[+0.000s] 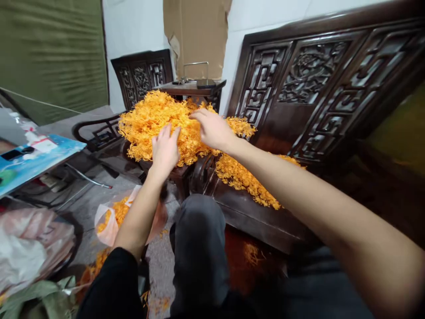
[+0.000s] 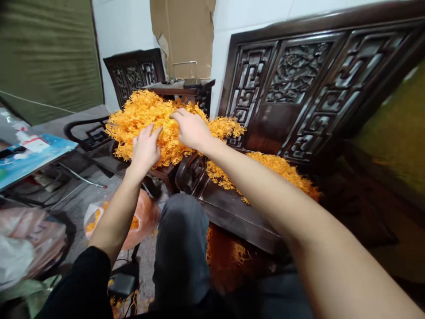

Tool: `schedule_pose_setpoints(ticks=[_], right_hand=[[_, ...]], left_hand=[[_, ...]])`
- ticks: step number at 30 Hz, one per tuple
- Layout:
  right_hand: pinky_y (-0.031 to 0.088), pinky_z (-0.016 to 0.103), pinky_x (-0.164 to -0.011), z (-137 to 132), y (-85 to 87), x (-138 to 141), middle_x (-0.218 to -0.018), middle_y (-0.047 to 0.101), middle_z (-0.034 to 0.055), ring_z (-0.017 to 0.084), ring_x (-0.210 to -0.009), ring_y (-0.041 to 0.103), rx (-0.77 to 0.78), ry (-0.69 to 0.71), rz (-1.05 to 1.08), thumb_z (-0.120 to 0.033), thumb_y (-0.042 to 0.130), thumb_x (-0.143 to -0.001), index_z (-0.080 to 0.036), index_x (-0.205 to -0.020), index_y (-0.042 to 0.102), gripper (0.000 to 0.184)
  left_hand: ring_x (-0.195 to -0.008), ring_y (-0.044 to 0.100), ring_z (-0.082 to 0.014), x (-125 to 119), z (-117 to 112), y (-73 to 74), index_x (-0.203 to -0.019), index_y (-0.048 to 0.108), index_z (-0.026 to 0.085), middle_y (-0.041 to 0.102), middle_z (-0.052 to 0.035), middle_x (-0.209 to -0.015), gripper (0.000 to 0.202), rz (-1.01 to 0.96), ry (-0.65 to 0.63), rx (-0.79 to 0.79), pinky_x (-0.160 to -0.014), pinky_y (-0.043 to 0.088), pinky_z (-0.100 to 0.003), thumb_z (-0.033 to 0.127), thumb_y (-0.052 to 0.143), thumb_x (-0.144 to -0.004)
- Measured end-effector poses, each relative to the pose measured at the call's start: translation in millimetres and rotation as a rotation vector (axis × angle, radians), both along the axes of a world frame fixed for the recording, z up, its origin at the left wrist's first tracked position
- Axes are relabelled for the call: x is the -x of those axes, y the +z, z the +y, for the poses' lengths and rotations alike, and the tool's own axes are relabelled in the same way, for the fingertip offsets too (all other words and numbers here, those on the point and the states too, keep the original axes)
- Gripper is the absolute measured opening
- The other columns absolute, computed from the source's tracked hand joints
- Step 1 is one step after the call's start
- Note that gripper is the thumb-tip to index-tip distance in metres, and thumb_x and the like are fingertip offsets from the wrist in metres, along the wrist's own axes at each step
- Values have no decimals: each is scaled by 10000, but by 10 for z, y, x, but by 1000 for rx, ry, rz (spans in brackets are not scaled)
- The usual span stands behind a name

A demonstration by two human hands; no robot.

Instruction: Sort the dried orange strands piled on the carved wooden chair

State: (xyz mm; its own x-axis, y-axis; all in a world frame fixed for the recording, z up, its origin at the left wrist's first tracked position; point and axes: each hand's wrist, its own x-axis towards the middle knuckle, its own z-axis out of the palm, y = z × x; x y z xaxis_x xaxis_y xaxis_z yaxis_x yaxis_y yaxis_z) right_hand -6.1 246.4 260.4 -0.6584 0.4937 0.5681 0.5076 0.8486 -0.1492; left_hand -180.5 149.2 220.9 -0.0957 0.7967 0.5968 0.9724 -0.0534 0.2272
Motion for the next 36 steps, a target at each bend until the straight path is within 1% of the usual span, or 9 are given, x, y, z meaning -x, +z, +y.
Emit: schedule_pose_setpoints(ticks=[3, 6, 9, 12, 16, 21, 28, 31, 36], right_hand=[[466, 447, -1101, 95, -11, 326, -1506, 548, 174, 338, -1338, 567, 108, 51, -263, -106, 593, -830, -155, -1548, 490, 727], [495, 442, -1030, 250, -141, 308, -1349, 643, 189, 352, -1229, 624, 169, 37, -395, -302, 684, -869, -152, -1494, 566, 653], [505, 431, -976, 384, -227, 68, -1216, 685, 181, 337, -1123, 649, 144, -36, -267, -430, 718, -871, -113, -1304, 697, 537], [524, 385, -894, 456, -252, -204, -1010, 723, 114, 259, -923, 678, 276, -76, -93, -301, 710, -864, -123, -1129, 739, 320], [564, 360, -776, 457, -278, -392, -954, 725, 79, 209, -788, 678, 516, -101, 394, -242, 648, -874, -152, -1134, 699, 280], [608, 374, -744, 452, -258, -495, -1041, 721, 129, 219, -818, 717, 687, -77, 833, -263, 607, -869, -153, -1133, 653, 290], [615, 412, -794, 536, -300, -892, -1159, 705, 167, 253, -938, 748, 506, -131, 892, -325, 479, -947, -166, -1317, 608, 423], [612, 411, -778, 557, -330, -919, -1158, 708, 161, 257, -956, 747, 456, -104, 939, -348, 428, -972, -166, -1359, 606, 463], [591, 385, -669, 611, -217, -914, -1030, 735, 141, 266, -876, 754, 573, -60, 1050, -277, 487, -904, -141, -1278, 660, 434]], left_hand=[[-1296, 553, -419, 235, 361, -6, -1279, 681, 209, 703, -187, -1282, 409, 79, 40, 140, -1074, 386, -601, 203, 605, -877], [-1189, 591, -399, 421, 531, -42, -1107, 722, 211, 747, -144, -1125, 278, 54, 20, 159, -1041, 393, -560, 318, 681, -854], [-1058, 625, -307, 569, 633, -42, -1040, 708, 205, 747, -83, -1035, 246, -68, -15, 111, -988, 429, -447, 347, 698, -840], [-891, 626, -226, 649, 730, -14, -1004, 676, 179, 720, -59, -951, 202, -212, 6, 57, -875, 455, -349, 307, 665, -848], [-839, 617, -220, 631, 795, -13, -1001, 640, 185, 694, -62, -908, 197, -299, 41, 3, -813, 452, -334, 340, 614, -883], [-871, 623, -233, 638, 716, -125, -975, 635, 210, 696, -52, -914, 172, -162, -30, 42, -849, 452, -337, 281, 583, -827], [-899, 599, -216, 644, 721, -203, -899, 626, 210, 671, -27, -894, 154, -79, -60, 87, -893, 457, -322, 259, 573, -763], [-835, 575, -181, 581, 769, -196, -858, 603, 200, 632, -1, -846, 147, -236, -44, 123, -842, 466, -295, 241, 605, -717], [-753, 582, -154, 522, 710, -130, -925, 617, 164, 649, -3, -826, 223, -426, 14, 236, -730, 500, -274, 244, 638, -718]])
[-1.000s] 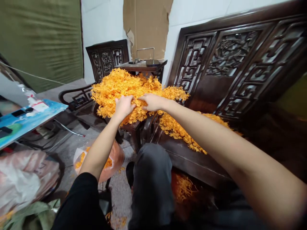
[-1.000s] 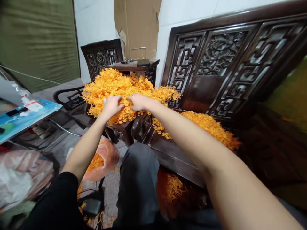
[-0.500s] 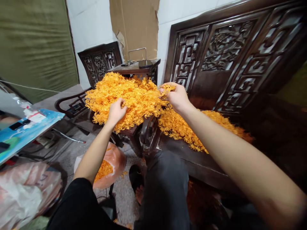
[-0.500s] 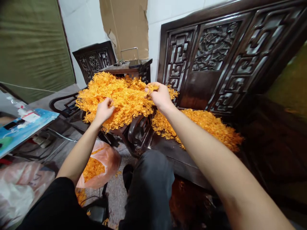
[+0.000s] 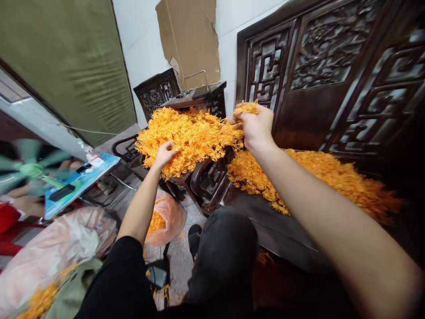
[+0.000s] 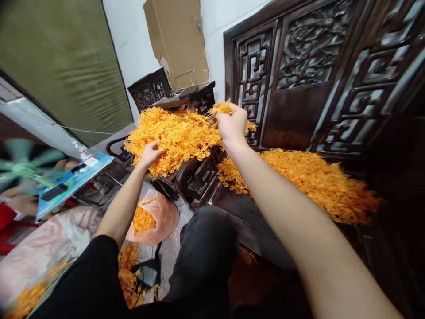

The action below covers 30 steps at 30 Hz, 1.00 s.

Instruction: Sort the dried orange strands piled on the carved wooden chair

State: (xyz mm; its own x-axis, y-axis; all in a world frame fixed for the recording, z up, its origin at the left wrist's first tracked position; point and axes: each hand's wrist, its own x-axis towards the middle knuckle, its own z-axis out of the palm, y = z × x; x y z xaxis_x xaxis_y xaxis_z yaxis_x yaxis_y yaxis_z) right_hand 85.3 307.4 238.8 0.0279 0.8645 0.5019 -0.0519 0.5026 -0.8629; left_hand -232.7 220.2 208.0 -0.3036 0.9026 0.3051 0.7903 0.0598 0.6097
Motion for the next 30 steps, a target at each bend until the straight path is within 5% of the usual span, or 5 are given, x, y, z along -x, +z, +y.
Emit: schedule_pose_setpoints(ticks=[6, 11, 15, 23, 30], right_hand=[[601, 385, -733, 257, 80, -351, -799, 743, 47, 223, -735, 716, -222, 348, -647, -303, 774, -763, -181, -1012, 794, 278], [589, 511, -930, 416, 110, -405, -988, 784, 27, 261, -904, 739, -360, 480, -984, -267, 839, -715, -261, -1070, 815, 357], [500, 536, -1100, 154, 221, -3, -1174, 764, 113, 334, -1148, 693, -422, 169, -793, -163, 696, -827, -205, -1265, 761, 444], [509, 390, -1023, -229, 91, 694, -1225, 738, 222, 309, -1176, 697, -267, 247, -969, -329, 372, -1073, -73, -1229, 742, 476], [545, 267, -870, -191, 50, 569, -1195, 777, 91, 226, -1022, 744, -201, 442, -1160, -293, 734, -880, -207, -1375, 708, 503]], left_hand=[[-1185, 664, -290, -213, -342, 483, -1158, 736, 156, 749, -105, -1215, 555, 230, -115, 187, -1082, 486, -379, 140, 776, -605], [-1200, 679, -263, -751, -450, 727, -1233, 732, 157, 751, -114, -1260, 386, 531, -61, -40, -1149, 446, -408, 184, 550, -894], [-1247, 630, -308, -1035, -220, 498, -1313, 664, 163, 700, -137, -1354, 442, 628, -47, -43, -1122, 446, -442, 351, 657, -913], [-1157, 629, -250, -1142, -492, 53, -1076, 718, 173, 703, -138, -1215, 257, 737, -200, -175, -1029, 466, -368, 302, 506, -1009], [-1205, 589, -304, -1025, -816, -132, -1229, 745, 269, 629, -135, -1332, 345, 946, -403, -250, -996, 445, -492, 457, 578, -993]])
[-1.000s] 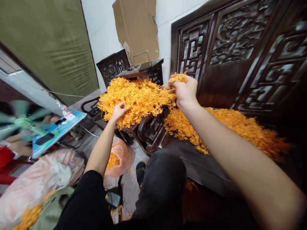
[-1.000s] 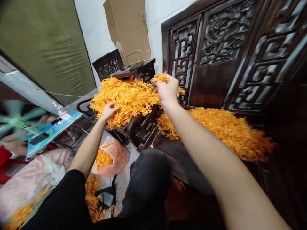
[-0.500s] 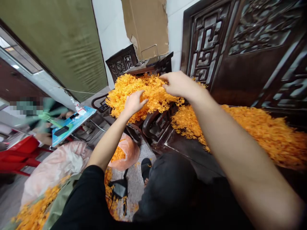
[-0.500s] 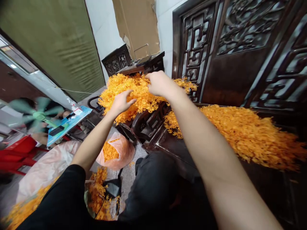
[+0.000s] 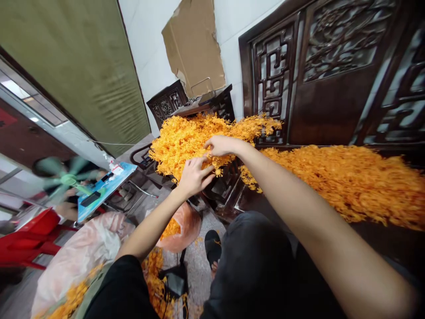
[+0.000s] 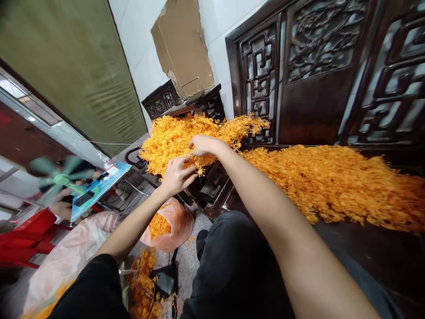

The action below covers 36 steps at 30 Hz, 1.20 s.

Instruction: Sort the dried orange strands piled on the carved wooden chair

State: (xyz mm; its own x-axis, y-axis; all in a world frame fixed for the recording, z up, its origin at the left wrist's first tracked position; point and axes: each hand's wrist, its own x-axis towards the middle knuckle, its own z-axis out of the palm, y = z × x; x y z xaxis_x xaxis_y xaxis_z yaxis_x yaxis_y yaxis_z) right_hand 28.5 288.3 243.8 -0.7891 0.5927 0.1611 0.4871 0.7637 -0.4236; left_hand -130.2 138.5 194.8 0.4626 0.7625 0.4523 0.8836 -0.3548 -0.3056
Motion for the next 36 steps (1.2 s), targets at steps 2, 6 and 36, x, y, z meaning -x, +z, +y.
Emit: schedule_pose_setpoints(ticks=[2, 6, 36], right_hand=[[552, 315, -896, -48, 70, -90, -1167, 782, 95, 256, -1034, 739, -40, -57, -48, -300, 737, -875, -230, -1319, 748, 449], [537, 454, -961, -176, 225, -231, -1131, 772, 162, 336, -1101, 710, -226, -240, 11, -263, 641, -922, -203, -1118, 829, 278], [526, 311, -938, -62, 24, -100, -1226, 754, 142, 276, -1136, 714, -276, 56, 157, -62, 640, -825, -136, -1321, 693, 505]], left_hand=[[-1208, 591, -289, 97, 22, 12, -1228, 745, 274, 631, -131, -1294, 336, -105, -2, -86, -1018, 447, -486, 453, 584, -994], [-1248, 593, -272, 252, 239, 110, -1353, 630, 225, 637, -144, -1293, 419, -450, 61, -269, -1086, 449, -469, 450, 561, -1006], [-1347, 521, -371, -112, 490, -67, -1367, 619, 204, 553, -202, -1427, 448, -217, 160, -169, -1077, 449, -554, 399, 624, -964]])
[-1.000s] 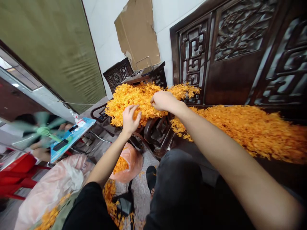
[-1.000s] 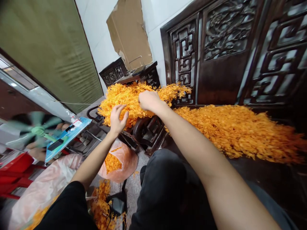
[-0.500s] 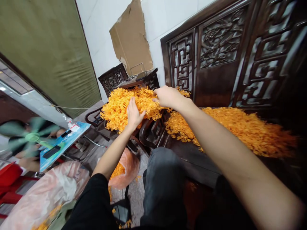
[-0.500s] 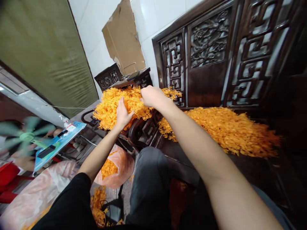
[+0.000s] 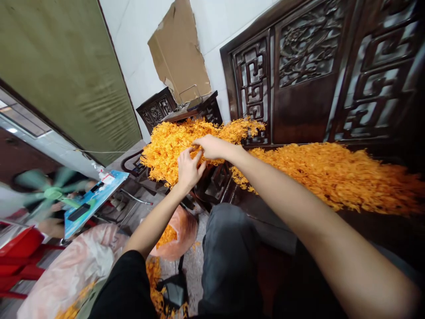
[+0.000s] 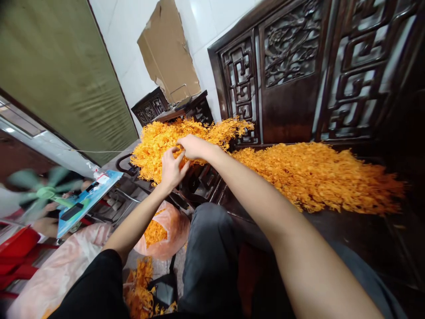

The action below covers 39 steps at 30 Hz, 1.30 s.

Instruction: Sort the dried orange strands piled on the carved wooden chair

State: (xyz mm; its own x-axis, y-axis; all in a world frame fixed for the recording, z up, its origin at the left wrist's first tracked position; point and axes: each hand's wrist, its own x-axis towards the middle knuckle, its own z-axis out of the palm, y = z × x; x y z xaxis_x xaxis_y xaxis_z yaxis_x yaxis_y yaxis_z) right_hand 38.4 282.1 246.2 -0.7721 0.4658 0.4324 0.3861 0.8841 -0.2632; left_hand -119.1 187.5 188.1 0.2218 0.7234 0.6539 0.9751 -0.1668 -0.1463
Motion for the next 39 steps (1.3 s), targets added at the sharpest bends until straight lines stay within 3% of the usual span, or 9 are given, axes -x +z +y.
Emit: schedule_pose_setpoints(ticks=[4, 8, 11, 17, 22, 25, 31, 33, 39], right_hand=[[523, 335, -966, 37, -49, 46, -1235, 754, 130, 284, -1160, 705, -17, -18, 23, -156, 669, -854, -173, -1329, 700, 476], [542, 382, -890, 37, -56, 32, -1164, 762, 146, 315, -1088, 720, -36, -104, -23, -364, 714, -878, -200, -1257, 740, 413], [538, 383, -846, -15, -55, 10, -1119, 771, 131, 305, -1045, 730, -54, -153, -51, -312, 598, -938, -226, -1126, 781, 276], [529, 381, -834, -166, 7, -19, -1128, 766, 150, 324, -1064, 724, -109, -183, -80, -401, 589, -955, -197, -1186, 747, 347], [497, 350, -773, -263, 84, -118, -1110, 771, 120, 289, -1003, 723, -65, -140, -175, -380, 603, -954, -261, -1301, 678, 374], [467, 331, -755, -291, 95, -187, -1049, 775, 82, 248, -929, 708, -37, -74, -210, -337, 565, -971, -278, -1223, 706, 295], [445, 371, -890, -272, 150, -307, -1179, 723, 110, 278, -1141, 620, -152, -168, 76, -231, 556, -976, -198, -1057, 757, 218], [452, 390, -929, -262, 232, -392, -1161, 729, 104, 275, -1135, 624, -108, -191, 159, -239, 589, -972, -188, -1050, 763, 197], [509, 339, -913, -276, 608, -857, -1071, 757, 129, 224, -980, 691, 36, -312, 495, -231, 590, -991, -98, -1094, 743, 227]], left_hand=[[-1199, 635, -296, 61, -77, -32, -1338, 573, 177, 692, -148, -1264, 397, -76, -72, 66, -1041, 467, -477, 335, 603, -975], [-1147, 665, -255, 125, -131, 1, -1259, 562, 192, 723, -111, -1210, 303, -193, -102, -4, -1039, 455, -444, 299, 591, -977], [-1186, 638, -264, 132, -163, 57, -1213, 584, 199, 712, -114, -1225, 268, -171, -68, -2, -1047, 442, -444, 311, 597, -970], [-1237, 604, -269, 79, -229, 56, -1125, 663, 222, 689, -114, -1291, 216, -55, -65, 35, -1070, 430, -459, 353, 538, -1006], [-1261, 577, -273, 3, -295, 3, -1157, 663, 214, 628, -140, -1329, 222, -53, -126, -108, -1056, 459, -455, 308, 556, -986], [-1224, 591, -260, -54, -339, 14, -1161, 639, 206, 617, -143, -1255, 218, -118, -129, -199, -1048, 478, -449, 304, 562, -981], [-1241, 586, -255, -181, -434, 106, -1163, 587, 225, 620, -126, -1237, 208, -288, -157, -204, -1095, 461, -463, 313, 557, -977], [-1251, 586, -253, -235, -460, 128, -1170, 580, 227, 628, -126, -1241, 213, -337, -169, -202, -1097, 463, -452, 327, 544, -986], [-1419, 490, -310, -281, -317, 104, -1379, 590, 271, 554, -134, -1519, 447, -128, -123, 11, -1185, 363, -526, 500, 537, -999]])
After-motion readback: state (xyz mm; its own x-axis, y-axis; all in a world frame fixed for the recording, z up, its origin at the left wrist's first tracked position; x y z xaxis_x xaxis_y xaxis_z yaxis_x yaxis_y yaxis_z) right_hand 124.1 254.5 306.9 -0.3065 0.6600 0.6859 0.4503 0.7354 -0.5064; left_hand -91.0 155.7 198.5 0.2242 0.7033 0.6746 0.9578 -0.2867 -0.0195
